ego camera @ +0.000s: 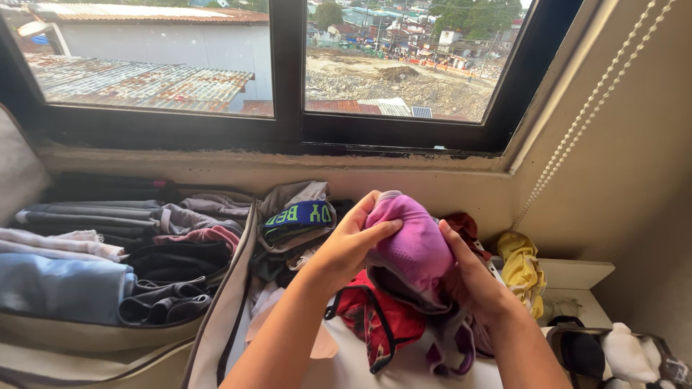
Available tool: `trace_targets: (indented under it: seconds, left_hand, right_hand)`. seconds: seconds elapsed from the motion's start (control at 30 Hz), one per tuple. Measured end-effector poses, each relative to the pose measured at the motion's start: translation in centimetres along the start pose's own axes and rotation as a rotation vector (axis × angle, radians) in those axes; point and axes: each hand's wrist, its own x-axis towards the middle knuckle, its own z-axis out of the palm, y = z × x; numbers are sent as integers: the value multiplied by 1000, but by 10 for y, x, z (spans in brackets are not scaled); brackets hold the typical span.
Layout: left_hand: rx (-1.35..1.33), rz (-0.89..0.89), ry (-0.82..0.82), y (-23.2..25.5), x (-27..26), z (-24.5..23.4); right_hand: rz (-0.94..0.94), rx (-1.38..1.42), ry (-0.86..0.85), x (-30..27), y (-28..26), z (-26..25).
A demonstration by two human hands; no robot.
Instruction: The person picks up several garments from a pile, smooths them by hand, and folds them one at a time before placing them into a storage bin.
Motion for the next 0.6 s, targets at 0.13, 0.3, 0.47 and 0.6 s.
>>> trace_targets:
  seconds: [0.13, 0.3, 0.47, 0.6]
  left_hand:
    - [379, -8, 8, 13, 0, -4]
    - [596, -119, -69, 39, -9, -15]
    - [629, 18, -149, 56, -8, -18]
    - [170, 154, -40, 58, 0, -18]
  right_hand:
    - [-51, 281, -148, -1, -1, 3]
    - [-308, 241, -75, 10, -3, 2]
    - [-490, 194, -29, 6, -30, 29]
    - [-515, -180, -203, 4, -50, 54]
